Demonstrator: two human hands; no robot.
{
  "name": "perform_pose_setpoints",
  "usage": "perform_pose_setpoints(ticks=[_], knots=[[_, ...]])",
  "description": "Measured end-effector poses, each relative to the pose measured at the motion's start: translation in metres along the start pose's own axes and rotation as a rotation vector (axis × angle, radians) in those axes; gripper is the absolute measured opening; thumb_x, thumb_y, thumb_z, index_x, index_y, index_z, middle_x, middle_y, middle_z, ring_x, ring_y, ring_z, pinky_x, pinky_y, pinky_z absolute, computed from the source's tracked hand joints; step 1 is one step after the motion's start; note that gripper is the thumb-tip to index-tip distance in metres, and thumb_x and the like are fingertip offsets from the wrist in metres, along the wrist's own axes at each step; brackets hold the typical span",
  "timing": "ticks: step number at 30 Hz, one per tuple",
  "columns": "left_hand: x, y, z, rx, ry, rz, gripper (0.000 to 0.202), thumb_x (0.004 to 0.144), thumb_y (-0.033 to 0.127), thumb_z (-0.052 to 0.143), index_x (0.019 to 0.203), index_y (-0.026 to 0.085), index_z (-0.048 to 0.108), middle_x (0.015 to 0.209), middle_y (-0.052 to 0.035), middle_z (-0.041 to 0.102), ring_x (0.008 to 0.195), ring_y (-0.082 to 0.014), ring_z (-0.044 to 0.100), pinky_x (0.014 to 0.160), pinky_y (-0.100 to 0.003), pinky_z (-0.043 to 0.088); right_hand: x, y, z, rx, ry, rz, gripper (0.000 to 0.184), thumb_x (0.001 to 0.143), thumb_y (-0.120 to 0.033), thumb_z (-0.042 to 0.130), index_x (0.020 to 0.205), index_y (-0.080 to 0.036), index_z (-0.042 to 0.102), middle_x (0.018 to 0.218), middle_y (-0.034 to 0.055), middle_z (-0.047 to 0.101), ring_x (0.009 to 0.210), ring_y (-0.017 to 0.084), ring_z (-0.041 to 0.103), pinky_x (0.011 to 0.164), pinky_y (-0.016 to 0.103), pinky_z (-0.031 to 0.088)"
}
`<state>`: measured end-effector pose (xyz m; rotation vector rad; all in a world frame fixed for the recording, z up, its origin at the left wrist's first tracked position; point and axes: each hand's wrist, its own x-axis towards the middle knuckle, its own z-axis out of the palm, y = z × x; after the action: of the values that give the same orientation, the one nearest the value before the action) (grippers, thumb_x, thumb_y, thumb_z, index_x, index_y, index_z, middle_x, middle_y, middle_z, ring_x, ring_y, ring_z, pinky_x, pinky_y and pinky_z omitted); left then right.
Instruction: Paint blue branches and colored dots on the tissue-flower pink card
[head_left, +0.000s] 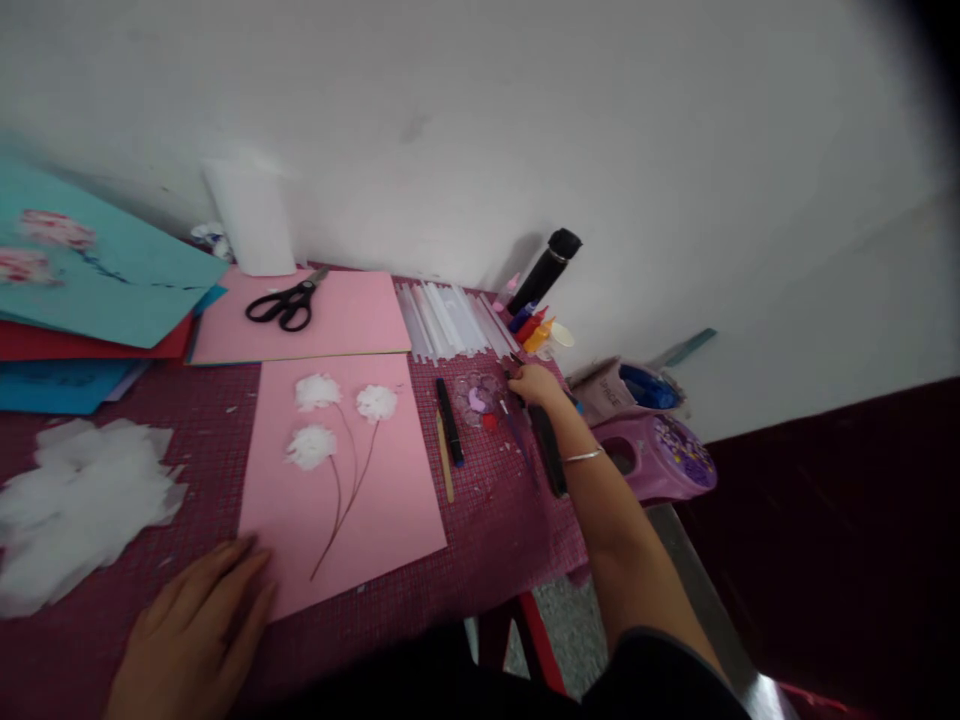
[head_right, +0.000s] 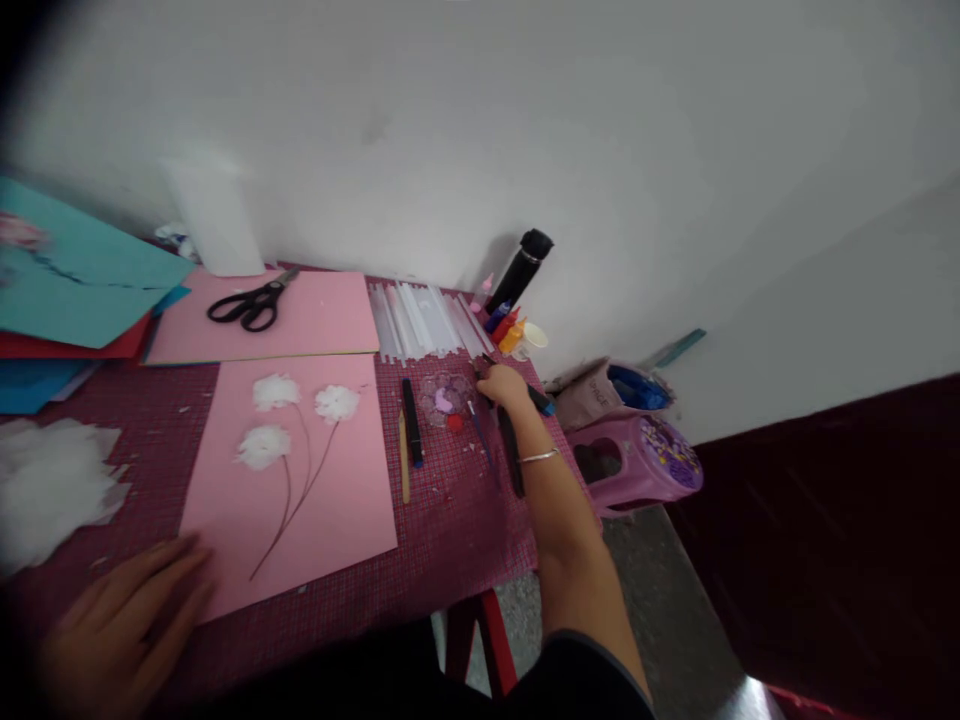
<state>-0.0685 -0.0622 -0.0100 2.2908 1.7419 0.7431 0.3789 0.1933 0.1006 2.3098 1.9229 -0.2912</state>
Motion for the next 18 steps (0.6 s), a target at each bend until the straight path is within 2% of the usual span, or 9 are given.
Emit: perform_pose_setpoints(ticks=[2,4,5,6,8,10,13,16,18], knots=[[0.001,0.006,-0.002,0.031,0.006,0.011,0.038,0.093,0.046,0.048,0.117,0.020,0.063,0.126,-0.0138,0.065,0.116,-0.0330,0.060,0.100,-0.054,0.047,-0.012,0.000,-0.014,0.045,0.032,-0.027,0.025,0.084,-0.027,0.055,0.082,-0.011,0.075,0.076,0.0123,0.073,0.076,0.023,0.068,0.068,0.028,0.045],[0.002,0.016,-0.009,0.022,0.065,-0.037,0.038,0.094,0.045,0.047,0.120,0.020,0.060,0.124,-0.0127,0.065,0.115,-0.0302,0.061,0.099,-0.049,0.050,-0.034,-0.003,-0.025,0.111,0.093,-0.075,0.026,0.087,-0.029,0.052,0.087,-0.011,0.071,0.075,0.0099,0.071,0.072,0.021,0.065,0.066,0.029,0.044],[0.003,0.022,-0.014,0.016,0.124,-0.087,0.039,0.095,0.044,0.046,0.122,0.019,0.058,0.123,-0.0126,0.066,0.113,-0.0284,0.062,0.098,-0.046,0.051,-0.049,-0.007,-0.026,0.186,0.133,-0.124,0.023,0.087,-0.030,0.052,0.089,-0.014,0.067,0.076,0.0069,0.069,0.072,0.019,0.063,0.066,0.027,0.045],[0.004,0.028,-0.020,0.014,0.189,-0.127,0.038,0.095,0.043,0.045,0.123,0.019,0.056,0.120,-0.0124,0.066,0.111,-0.0270,0.063,0.096,-0.043,0.052,-0.068,-0.013,-0.024,0.426,0.142,-0.238,0.017,0.085,-0.029,0.056,0.088,-0.015,0.064,0.074,0.0043,0.066,0.068,0.017,0.060,0.064,0.026,0.045],[0.006,0.043,-0.033,-0.005,0.253,-0.158,0.037,0.096,0.042,0.046,0.126,0.021,0.053,0.117,-0.0106,0.068,0.107,-0.0243,0.065,0.093,-0.038,0.054,-0.114,-0.030,-0.011,0.861,-0.108,-0.471,0.016,0.083,-0.031,0.063,0.094,-0.020,0.059,0.073,-0.0014,0.061,0.062,0.014,0.054,0.058,0.024,0.043],[0.007,0.060,-0.045,-0.066,0.200,-0.097,0.037,0.095,0.040,0.049,0.129,0.025,0.051,0.117,-0.0073,0.069,0.106,-0.0212,0.067,0.091,-0.032,0.055,-0.163,-0.053,0.013,1.066,-0.485,-0.602,0.013,0.084,-0.030,0.065,0.093,-0.022,0.059,0.072,-0.0041,0.057,0.059,0.010,0.050,0.055,0.021,0.040],[0.010,0.085,-0.056,-0.193,-0.062,0.083,0.037,0.092,0.034,0.056,0.128,0.029,0.052,0.116,-0.0030,0.071,0.101,-0.0181,0.069,0.087,-0.026,0.055,-0.216,-0.089,0.053,1.216,-0.964,-0.655,0.019,0.083,-0.034,0.069,0.085,-0.019,0.059,0.064,-0.0062,0.054,0.053,0.007,0.048,0.051,0.018,0.035],[0.010,0.101,-0.057,-0.190,-0.361,0.176,0.012,0.091,0.026,0.055,0.100,0.025,0.064,0.092,-0.0007,0.073,0.078,-0.0178,0.069,0.070,-0.026,0.054,-0.238,-0.109,0.079,1.351,-1.231,-0.613,0.030,0.079,-0.042,0.075,0.084,-0.016,0.061,0.059,-0.0060,0.057,0.047,0.004,0.047,0.045,0.015,0.032],[0.008,0.107,-0.057,-0.134,-0.470,0.163,0.013,0.092,0.024,0.053,0.084,0.023,0.063,0.079,-0.0004,0.070,0.066,-0.0183,0.065,0.062,-0.028,0.049,-0.244,-0.112,0.088,1.464,-1.343,-0.564,0.035,0.080,-0.048,0.073,0.086,-0.015,0.062,0.062,-0.0034,0.061,0.042,0.004,0.046,0.041,0.015,0.031]])
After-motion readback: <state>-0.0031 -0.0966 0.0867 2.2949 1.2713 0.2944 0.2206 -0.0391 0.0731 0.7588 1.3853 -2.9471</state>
